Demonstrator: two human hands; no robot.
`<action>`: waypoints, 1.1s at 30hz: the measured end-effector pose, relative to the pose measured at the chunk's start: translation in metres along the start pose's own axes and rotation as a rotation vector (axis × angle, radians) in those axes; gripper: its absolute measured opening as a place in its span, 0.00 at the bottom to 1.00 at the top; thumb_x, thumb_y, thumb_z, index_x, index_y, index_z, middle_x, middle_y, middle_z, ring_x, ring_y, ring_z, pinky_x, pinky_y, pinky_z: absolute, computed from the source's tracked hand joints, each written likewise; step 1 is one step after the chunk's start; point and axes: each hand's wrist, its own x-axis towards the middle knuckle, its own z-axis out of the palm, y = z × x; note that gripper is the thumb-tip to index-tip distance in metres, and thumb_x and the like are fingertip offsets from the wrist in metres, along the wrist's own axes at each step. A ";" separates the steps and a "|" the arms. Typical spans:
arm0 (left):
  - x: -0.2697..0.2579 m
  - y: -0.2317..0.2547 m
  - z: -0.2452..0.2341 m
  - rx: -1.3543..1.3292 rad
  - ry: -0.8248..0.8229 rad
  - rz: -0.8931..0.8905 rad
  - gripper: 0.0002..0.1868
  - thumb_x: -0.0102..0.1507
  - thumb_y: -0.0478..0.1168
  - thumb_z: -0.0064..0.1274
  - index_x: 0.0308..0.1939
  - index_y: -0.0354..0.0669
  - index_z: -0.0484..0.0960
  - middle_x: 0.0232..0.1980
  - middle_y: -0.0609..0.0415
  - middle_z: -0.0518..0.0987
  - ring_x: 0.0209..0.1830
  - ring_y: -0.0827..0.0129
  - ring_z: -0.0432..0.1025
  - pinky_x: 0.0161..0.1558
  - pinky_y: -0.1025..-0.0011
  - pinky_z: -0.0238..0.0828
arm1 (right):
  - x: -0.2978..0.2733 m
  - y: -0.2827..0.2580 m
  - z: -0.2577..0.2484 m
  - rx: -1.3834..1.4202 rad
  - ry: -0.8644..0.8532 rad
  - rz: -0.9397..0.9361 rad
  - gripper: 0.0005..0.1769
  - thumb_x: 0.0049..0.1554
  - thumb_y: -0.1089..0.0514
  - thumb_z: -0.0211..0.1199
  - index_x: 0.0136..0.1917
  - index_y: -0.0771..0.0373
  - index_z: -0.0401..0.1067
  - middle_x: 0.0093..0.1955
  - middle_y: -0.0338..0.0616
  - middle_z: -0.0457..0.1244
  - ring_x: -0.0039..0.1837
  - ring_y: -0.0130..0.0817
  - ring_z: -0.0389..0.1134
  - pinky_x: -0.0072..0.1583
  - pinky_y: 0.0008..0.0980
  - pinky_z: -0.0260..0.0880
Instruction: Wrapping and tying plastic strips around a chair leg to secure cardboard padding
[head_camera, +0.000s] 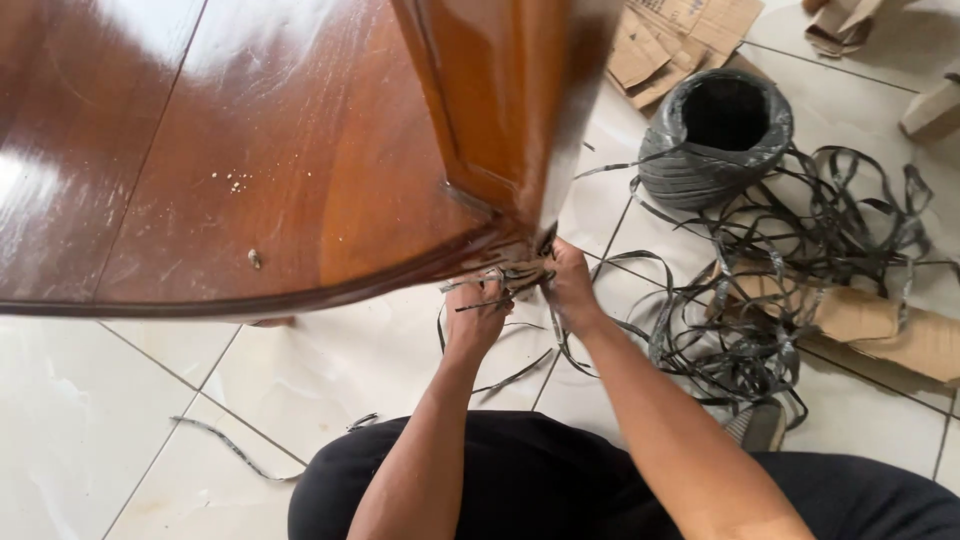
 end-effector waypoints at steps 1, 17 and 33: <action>0.007 -0.011 -0.002 0.000 0.000 -0.008 0.11 0.61 0.40 0.58 0.41 0.36 0.84 0.32 0.43 0.86 0.35 0.47 0.82 0.38 0.56 0.79 | 0.007 -0.004 0.001 -0.001 -0.006 0.006 0.06 0.61 0.54 0.68 0.45 0.58 0.78 0.36 0.41 0.69 0.37 0.26 0.63 0.43 0.25 0.68; 0.055 -0.065 0.052 -0.501 0.032 -0.189 0.10 0.63 0.42 0.53 0.43 0.40 0.80 0.33 0.49 0.81 0.32 0.55 0.79 0.34 0.63 0.77 | 0.034 -0.032 0.000 0.002 -0.044 0.109 0.05 0.59 0.56 0.66 0.46 0.59 0.77 0.33 0.39 0.64 0.34 0.25 0.60 0.38 0.24 0.62; 0.019 -0.153 0.048 -1.002 0.092 -0.346 0.10 0.66 0.44 0.48 0.45 0.43 0.76 0.35 0.54 0.76 0.30 0.62 0.75 0.31 0.70 0.75 | 0.040 -0.048 0.004 0.009 -0.093 0.177 0.06 0.56 0.58 0.64 0.48 0.59 0.76 0.30 0.37 0.60 0.30 0.24 0.56 0.34 0.22 0.56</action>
